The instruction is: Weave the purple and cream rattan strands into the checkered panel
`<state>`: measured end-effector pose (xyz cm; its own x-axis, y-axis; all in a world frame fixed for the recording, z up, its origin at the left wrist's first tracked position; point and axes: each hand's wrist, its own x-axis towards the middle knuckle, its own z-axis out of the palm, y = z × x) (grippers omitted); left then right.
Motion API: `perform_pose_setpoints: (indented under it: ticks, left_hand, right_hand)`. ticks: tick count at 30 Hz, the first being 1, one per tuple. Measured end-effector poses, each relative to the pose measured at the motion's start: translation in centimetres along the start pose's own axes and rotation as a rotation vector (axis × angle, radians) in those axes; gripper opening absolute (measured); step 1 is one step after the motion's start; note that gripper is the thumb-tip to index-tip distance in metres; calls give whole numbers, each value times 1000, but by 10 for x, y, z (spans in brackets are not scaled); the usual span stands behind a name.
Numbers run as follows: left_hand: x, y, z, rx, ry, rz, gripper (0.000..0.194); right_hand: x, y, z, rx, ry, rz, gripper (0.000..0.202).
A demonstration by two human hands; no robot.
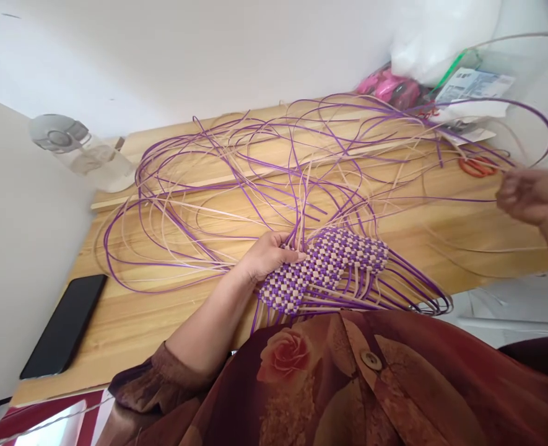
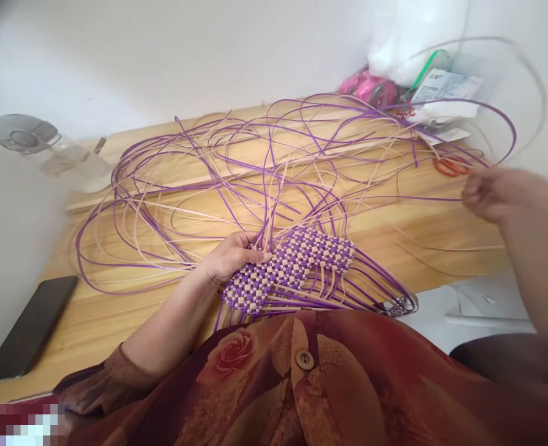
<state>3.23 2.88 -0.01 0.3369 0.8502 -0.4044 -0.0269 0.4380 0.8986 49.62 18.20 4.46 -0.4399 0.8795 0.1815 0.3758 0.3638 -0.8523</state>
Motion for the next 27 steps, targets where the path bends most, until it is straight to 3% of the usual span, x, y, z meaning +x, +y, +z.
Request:
perform_pose_setpoints:
  ticks: [3,5,8,11,13,15,16,18,21,27]
  left_hand:
    - [0,-2,0,31,21,10,25]
    - [1,-4,0,63,41,28,24]
    - [2,-6,-1,105,78,37,24]
    - [2,-7,0,107,103,64,25]
    - [2,-7,1,77,93,81,25]
    - [2,-6,2,44,89,72,26]
    - [2,-5,2,27,95,60,25]
    - [2,-3,0,-22,116,31,24]
    - [0,1,-6,-166,112,-9,25]
    - [-1,7,-10,-312,176,-47,25]
  right_hand:
    - [-34,39,7,-176,33,-48,38]
    - [-44,41,11,-402,137,-105,34]
    - [-43,13,19,-723,363,-163,37]
    - [-41,-39,63,-793,553,-58,17]
    - [-45,-73,115,-687,471,6,15]
    - [-50,-95,172,-518,197,-26,19]
    - [-50,-100,197,-463,41,-72,24]
    - [-47,-99,236,-417,-19,-195,26]
    - [-30,-87,260,-400,0,-283,22]
    - [-13,-80,257,-384,3,-381,20]
